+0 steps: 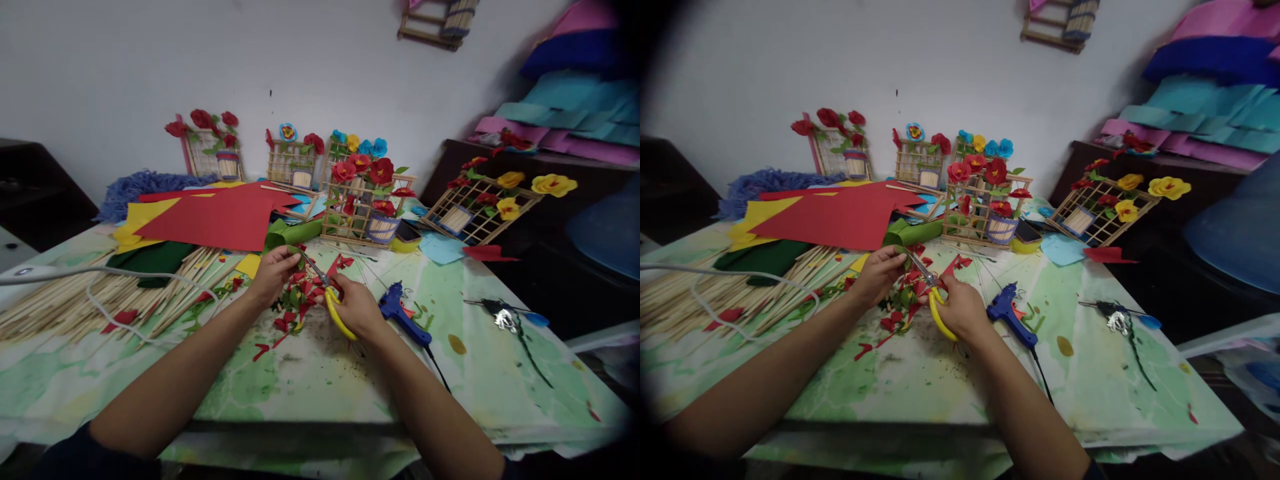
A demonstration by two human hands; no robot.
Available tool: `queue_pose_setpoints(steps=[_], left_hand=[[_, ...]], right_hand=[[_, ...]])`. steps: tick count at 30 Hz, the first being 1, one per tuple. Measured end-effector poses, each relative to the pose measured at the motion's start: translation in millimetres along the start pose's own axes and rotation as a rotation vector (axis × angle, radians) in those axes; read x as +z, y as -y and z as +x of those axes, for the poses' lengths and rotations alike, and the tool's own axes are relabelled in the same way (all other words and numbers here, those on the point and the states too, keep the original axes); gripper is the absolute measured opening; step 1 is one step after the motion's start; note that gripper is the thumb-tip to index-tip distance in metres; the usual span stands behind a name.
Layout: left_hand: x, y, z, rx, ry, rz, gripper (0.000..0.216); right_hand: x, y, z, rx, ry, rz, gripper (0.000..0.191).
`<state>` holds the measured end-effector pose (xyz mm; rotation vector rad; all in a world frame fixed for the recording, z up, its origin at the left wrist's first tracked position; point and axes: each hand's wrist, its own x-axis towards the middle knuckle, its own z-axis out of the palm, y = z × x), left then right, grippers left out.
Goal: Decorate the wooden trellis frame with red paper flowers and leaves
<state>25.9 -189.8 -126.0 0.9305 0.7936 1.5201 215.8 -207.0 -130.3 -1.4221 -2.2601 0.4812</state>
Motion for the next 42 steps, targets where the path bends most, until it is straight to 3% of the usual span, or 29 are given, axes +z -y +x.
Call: queue_pose_setpoints(steps=[30, 42], left_hand=[[-14, -2, 9, 0.083, 0.028, 0.183, 0.017], [-13, 0, 8, 0.059, 0.022, 0.141, 0.018]], right_hand=[[-1, 2, 0, 0.006, 0.043, -0.039, 0.038], [-2, 3, -1, -0.002, 0.025, -0.014, 0.039]])
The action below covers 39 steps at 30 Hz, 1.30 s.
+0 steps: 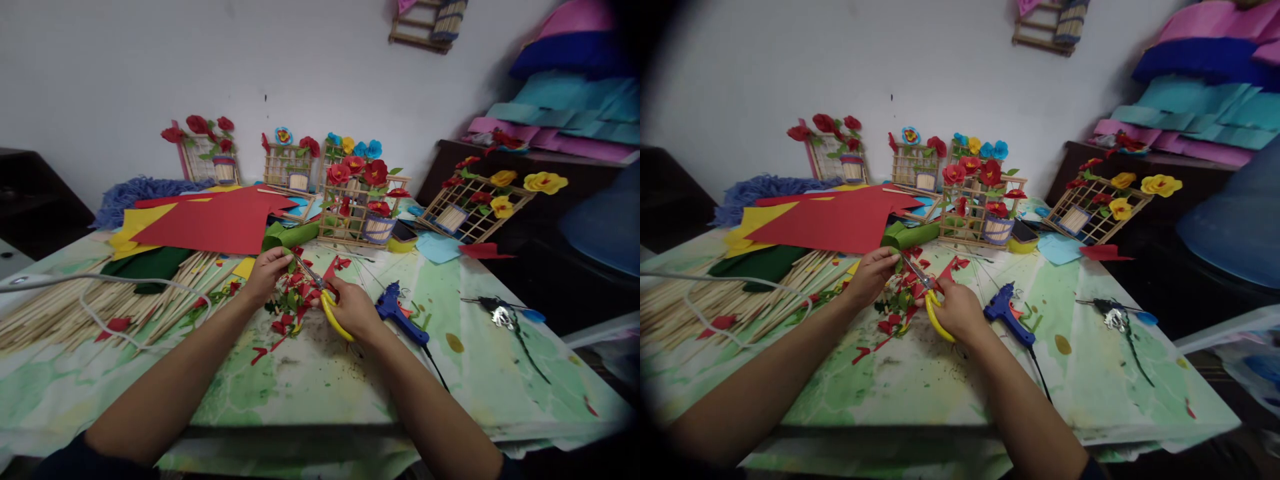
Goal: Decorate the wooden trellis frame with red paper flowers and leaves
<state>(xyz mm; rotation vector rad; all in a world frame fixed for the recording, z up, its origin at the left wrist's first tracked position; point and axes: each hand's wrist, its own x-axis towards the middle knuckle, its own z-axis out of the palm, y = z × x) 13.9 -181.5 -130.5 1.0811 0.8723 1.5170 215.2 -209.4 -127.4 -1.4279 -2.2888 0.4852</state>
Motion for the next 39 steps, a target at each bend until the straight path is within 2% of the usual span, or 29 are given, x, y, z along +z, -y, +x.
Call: queue_pose_setpoints(steps=[10, 20, 27, 30, 33, 36, 39], left_hand=[[2, -2, -1, 0.008, 0.006, 0.003, 0.019], [-3, 6, -1, 0.017, 0.108, 0.101, 0.016], [2, 1, -2, -0.03, 0.068, 0.029, 0.021], [6, 2, -5, -0.071, 0.058, 0.018, 0.022], [13, 6, -13, -0.167, 0.112, 0.023, 0.022], [21, 10, -21, -0.252, 0.18, 0.024, 0.023], [26, 13, -26, -0.296, 0.19, 0.026, 0.026]], right_hand=[[-1, 1, 0, 0.016, 0.015, -0.056, 0.041], [-2, 3, 0, 0.032, 0.02, -0.058, 0.042], [5, -6, 4, 0.092, -0.049, 0.039, 0.044], [12, -12, 9, 0.098, -0.121, 0.192, 0.042], [18, -15, 14, 0.094, -0.185, 0.527, 0.046], [19, -13, 15, 0.191, -0.222, 0.84, 0.051], [13, -9, 13, 0.27, -0.225, 1.027, 0.049]])
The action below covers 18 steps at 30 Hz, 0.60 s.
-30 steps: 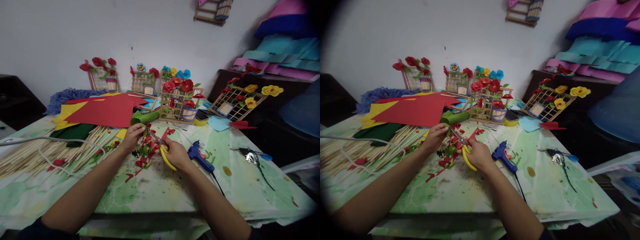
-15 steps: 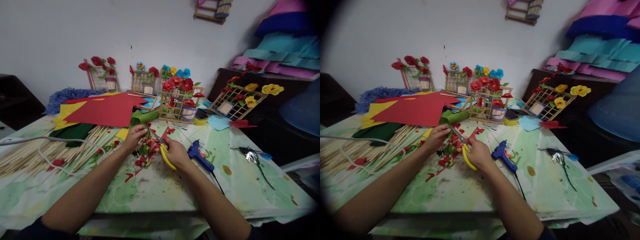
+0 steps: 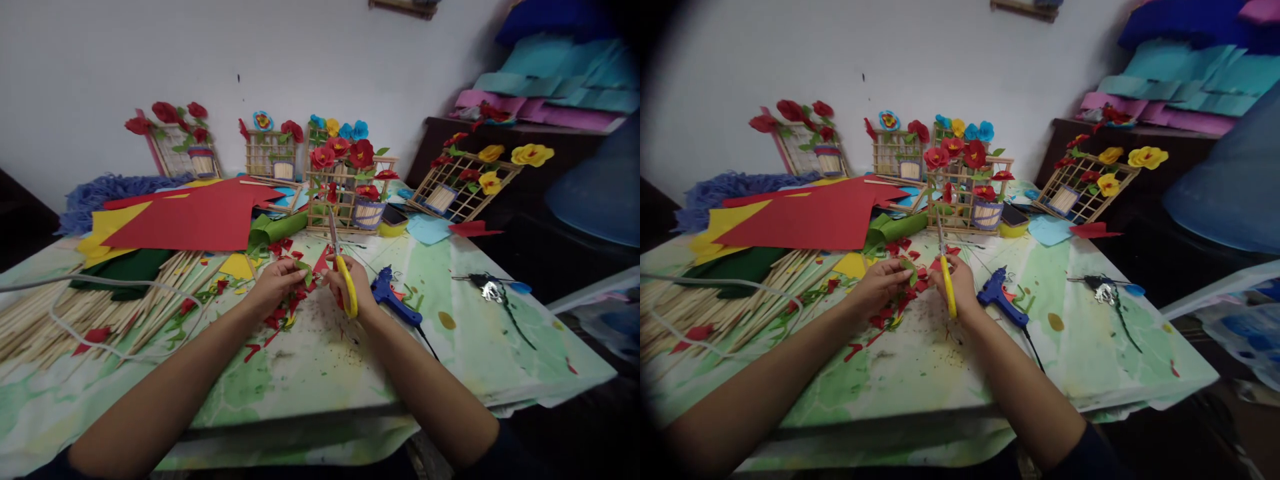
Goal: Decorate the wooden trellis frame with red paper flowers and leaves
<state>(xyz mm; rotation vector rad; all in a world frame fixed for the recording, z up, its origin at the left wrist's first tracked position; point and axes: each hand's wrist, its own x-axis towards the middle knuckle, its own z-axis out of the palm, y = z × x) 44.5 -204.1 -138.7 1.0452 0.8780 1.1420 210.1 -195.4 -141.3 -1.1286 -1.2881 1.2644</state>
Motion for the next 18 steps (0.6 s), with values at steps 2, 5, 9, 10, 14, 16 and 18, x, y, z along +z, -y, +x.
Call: queue_pose_setpoints(steps=[2, 5, 9, 10, 14, 16, 18], left_hand=[[1.4, 1.4, -0.7, -0.012, -0.012, -0.003, 0.028], [1.8, 3.4, -1.5, -0.032, -0.031, 0.014, 0.03], [3.0, 6.3, -2.9, -0.043, -0.055, 0.034, 0.029], [3.5, 6.8, -3.2, -0.034, -0.058, 0.042, 0.028], [5.5, 6.3, -3.8, -0.007, -0.056, 0.05, 0.022], [6.2, 3.9, -3.9, -0.006, -0.062, 0.008, 0.018], [5.9, 0.8, -3.7, 0.022, -0.067, -0.048, 0.02]], right_hand=[[-1.1, 3.3, -1.5, 0.038, 0.019, 0.067, 0.049], [-1.2, 3.7, -1.0, 0.059, 0.063, 0.086, 0.051], [2.6, 2.5, 0.4, 0.06, 0.095, 0.06, 0.054], [3.6, 2.7, 0.3, 0.067, 0.1, 0.065, 0.053], [5.0, 3.0, -2.0, 0.07, 0.113, 0.125, 0.05], [3.8, 2.1, -3.2, 0.066, 0.139, 0.183, 0.051], [1.7, 1.1, -4.0, 0.089, 0.19, 0.272, 0.05]])
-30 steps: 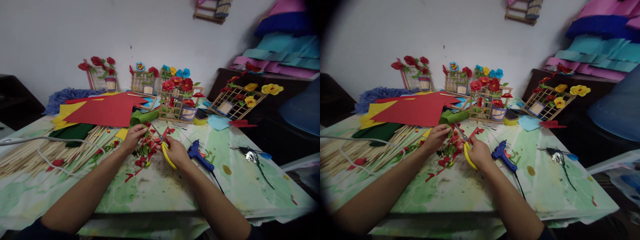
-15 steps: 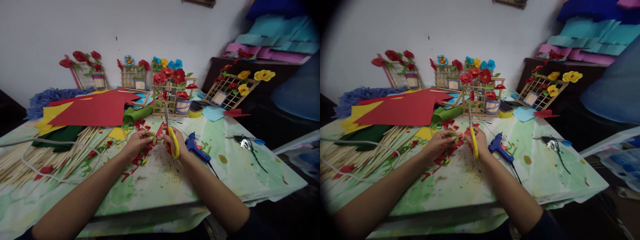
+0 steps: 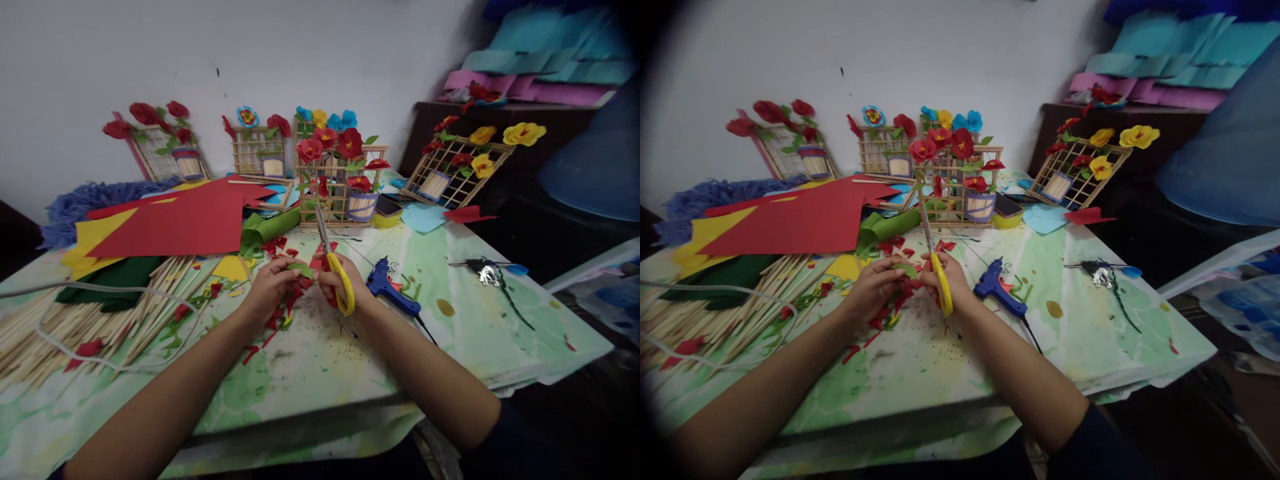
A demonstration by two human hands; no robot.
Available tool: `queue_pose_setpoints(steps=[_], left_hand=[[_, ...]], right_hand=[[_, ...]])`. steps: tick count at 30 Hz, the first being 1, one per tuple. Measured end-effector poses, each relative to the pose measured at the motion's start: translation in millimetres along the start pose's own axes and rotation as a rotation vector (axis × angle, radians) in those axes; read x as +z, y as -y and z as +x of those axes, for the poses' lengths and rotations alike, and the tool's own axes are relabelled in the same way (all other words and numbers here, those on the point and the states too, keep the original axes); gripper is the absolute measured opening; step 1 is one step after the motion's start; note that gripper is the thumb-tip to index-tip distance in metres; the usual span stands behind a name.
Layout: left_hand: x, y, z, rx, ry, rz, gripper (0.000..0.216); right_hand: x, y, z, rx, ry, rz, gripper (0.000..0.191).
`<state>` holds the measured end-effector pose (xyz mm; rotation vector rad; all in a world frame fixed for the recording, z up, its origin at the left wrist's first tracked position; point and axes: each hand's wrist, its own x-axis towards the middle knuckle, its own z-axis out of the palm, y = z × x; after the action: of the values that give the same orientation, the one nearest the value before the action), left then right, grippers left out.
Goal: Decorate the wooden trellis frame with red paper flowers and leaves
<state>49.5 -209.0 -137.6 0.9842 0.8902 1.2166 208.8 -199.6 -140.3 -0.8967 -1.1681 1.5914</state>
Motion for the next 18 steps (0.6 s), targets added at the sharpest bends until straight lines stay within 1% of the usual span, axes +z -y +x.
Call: queue_pose_setpoints(steps=[3, 5, 7, 9, 11, 13, 15, 18], left_hand=[[-2.6, -3.5, 0.7, 0.069, 0.042, -0.013, 0.042], [-5.3, -4.4, 1.1, 0.094, 0.1, 0.074, 0.05], [-7.3, -4.8, 1.2, 0.134, 0.15, 0.198, 0.044], [-7.8, -5.4, 1.3, 0.203, 0.165, 0.307, 0.029], [-7.2, -5.9, 1.4, 0.265, 0.156, 0.374, 0.018], [-6.3, -5.7, 1.8, 0.272, 0.146, 0.384, 0.012], [-5.3, -4.2, 2.4, 0.225, 0.113, 0.322, 0.013], [-3.5, -1.2, 2.7, 0.108, -0.002, 0.141, 0.019]], right_hand=[[-2.7, 0.7, -0.3, 0.086, 0.123, 0.152, 0.047], [-3.8, 1.5, 0.7, 0.144, 0.203, 0.215, 0.042], [-4.3, 2.0, 1.8, 0.197, 0.275, 0.23, 0.035], [-4.3, 2.0, 2.1, 0.207, 0.297, 0.235, 0.031], [-3.8, 1.2, 1.5, 0.175, 0.275, 0.241, 0.033], [-3.2, -0.6, 0.6, 0.128, 0.235, 0.221, 0.038], [-2.6, -3.2, 0.6, 0.086, 0.177, 0.143, 0.04], [-3.0, -7.3, 3.7, -0.035, -0.014, -0.081, 0.042]])
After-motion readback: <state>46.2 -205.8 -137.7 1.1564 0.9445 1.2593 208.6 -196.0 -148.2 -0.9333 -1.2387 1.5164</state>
